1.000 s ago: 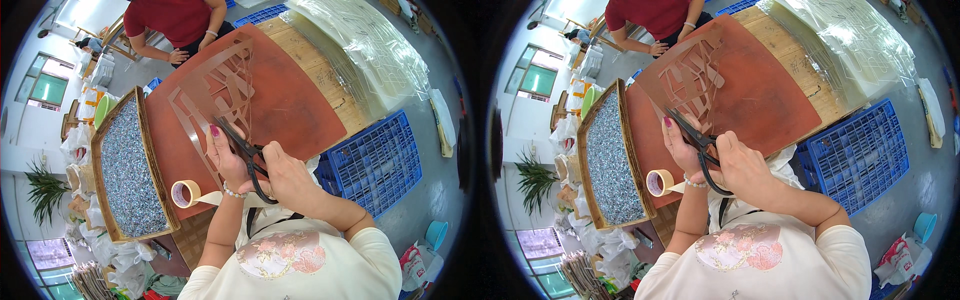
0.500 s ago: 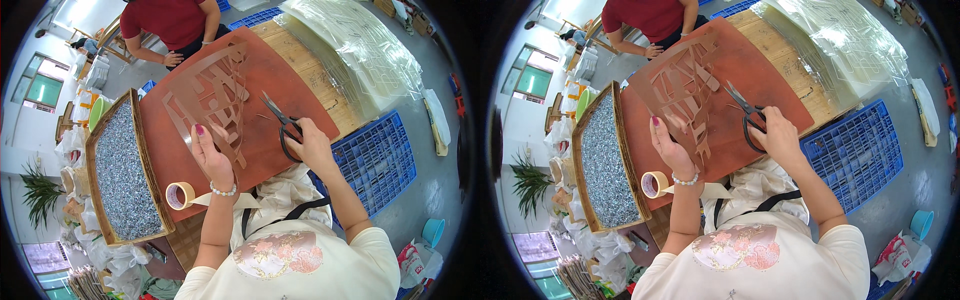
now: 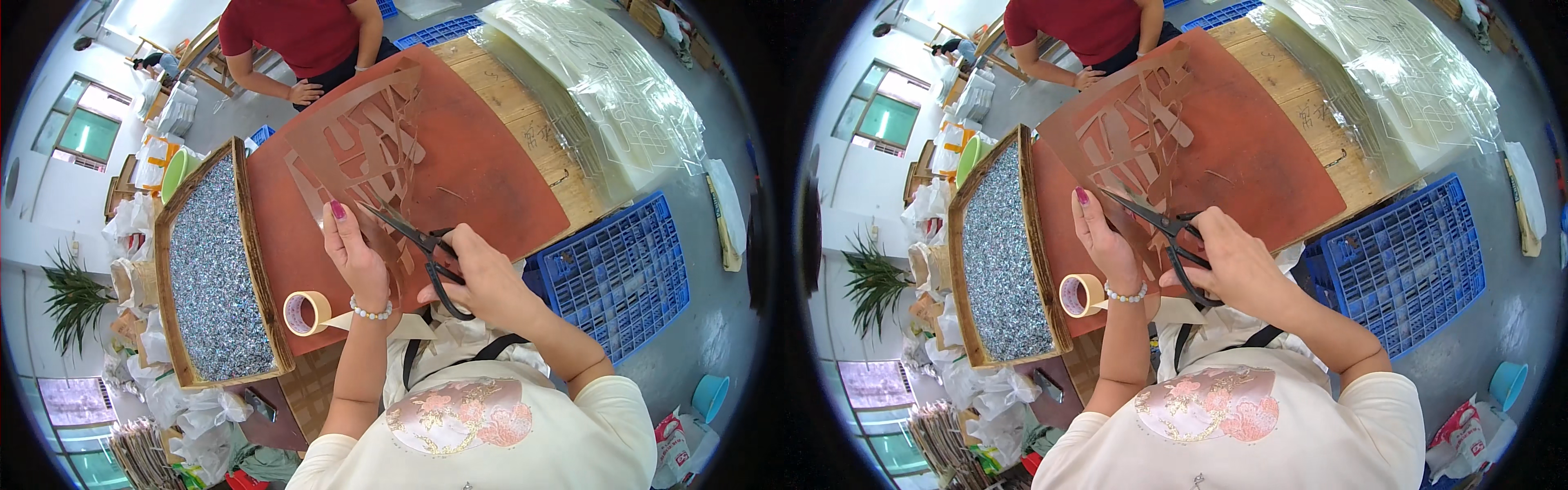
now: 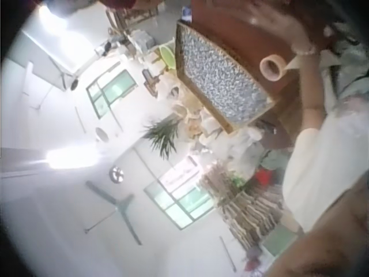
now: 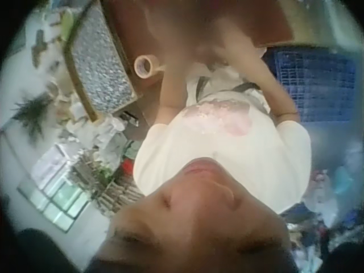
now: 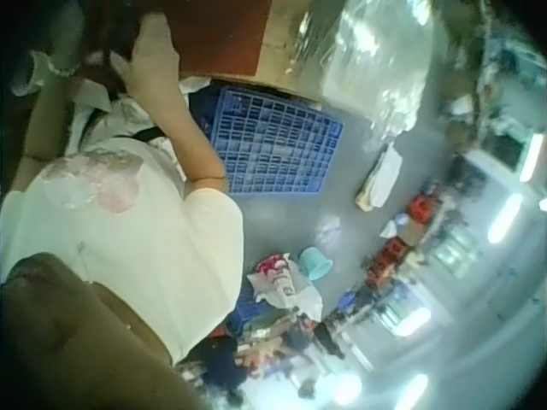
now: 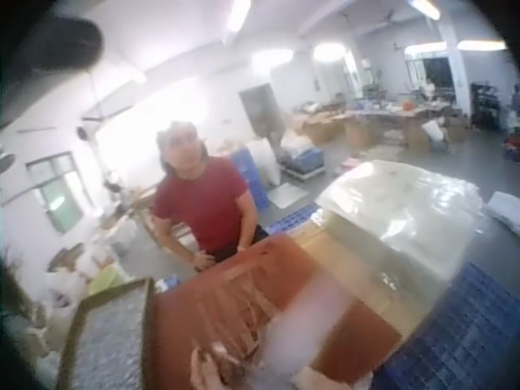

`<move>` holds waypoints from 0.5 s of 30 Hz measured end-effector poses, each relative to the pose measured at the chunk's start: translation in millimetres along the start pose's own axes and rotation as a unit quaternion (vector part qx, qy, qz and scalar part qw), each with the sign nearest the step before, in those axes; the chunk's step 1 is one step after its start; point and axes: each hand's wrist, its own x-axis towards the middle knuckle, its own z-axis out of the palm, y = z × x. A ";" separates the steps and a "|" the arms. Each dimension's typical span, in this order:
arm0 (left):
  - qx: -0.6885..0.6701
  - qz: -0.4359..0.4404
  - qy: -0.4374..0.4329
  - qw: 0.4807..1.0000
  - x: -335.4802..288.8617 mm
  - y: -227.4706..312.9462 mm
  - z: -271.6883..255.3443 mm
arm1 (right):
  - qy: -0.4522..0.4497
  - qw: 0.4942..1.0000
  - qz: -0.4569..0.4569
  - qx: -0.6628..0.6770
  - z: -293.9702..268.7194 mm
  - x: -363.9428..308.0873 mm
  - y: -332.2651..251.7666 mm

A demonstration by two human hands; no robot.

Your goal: Applying masking tape to a shoe component and trimming the excess with scissors.

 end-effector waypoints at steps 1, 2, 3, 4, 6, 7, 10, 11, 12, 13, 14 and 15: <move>0.016 -0.014 0.027 0.999 -1.7 -0.3 1.7 | -0.009 1.000 -0.007 -0.007 0.4 -0.6 -0.6; 0.014 -0.011 0.020 1.000 -3.2 2.0 5.2 | -0.020 1.000 -0.004 0.002 0.4 -0.3 -1.9; 0.013 -0.007 0.013 1.000 -5.2 7.0 10.0 | -0.032 0.999 -0.001 0.012 0.6 -0.4 -3.3; 0.004 -0.006 0.002 1.000 -6.4 7.1 10.8 | -0.043 0.999 0.002 0.022 1.2 -0.4 -4.2; -0.019 -0.007 -0.028 0.999 -7.6 4.4 9.1 | -0.054 0.999 -0.007 0.005 3.1 -0.4 -5.5; -0.033 -0.008 -0.046 0.998 -7.7 1.8 6.6 | -0.059 0.998 -0.012 -0.003 3.9 -0.5 -6.6; -0.001 0.001 -0.028 1.000 -7.9 -4.4 0.2 | -0.046 0.999 -0.008 0.012 12.5 -2.7 -2.8; -0.004 -0.003 -0.028 1.000 -7.7 -4.9 1.7 | -0.042 0.999 -0.008 0.015 12.5 -1.9 -2.8; -0.006 -0.007 -0.026 1.000 -8.9 -4.1 3.0 | -0.040 0.999 -0.009 0.019 13.6 -1.3 -2.9; -0.007 -0.012 -0.024 1.000 -9.8 -3.7 3.5 | -0.038 0.999 -0.009 0.023 14.6 -0.5 -3.2; -0.009 -0.010 -0.042 0.999 -10.2 -3.7 2.1 | -0.041 0.999 -0.008 0.022 14.6 0.5 -4.7; -0.012 -0.008 -0.060 0.998 -10.1 -3.7 0.6 | -0.043 0.999 -0.006 0.020 13.4 2.2 -7.1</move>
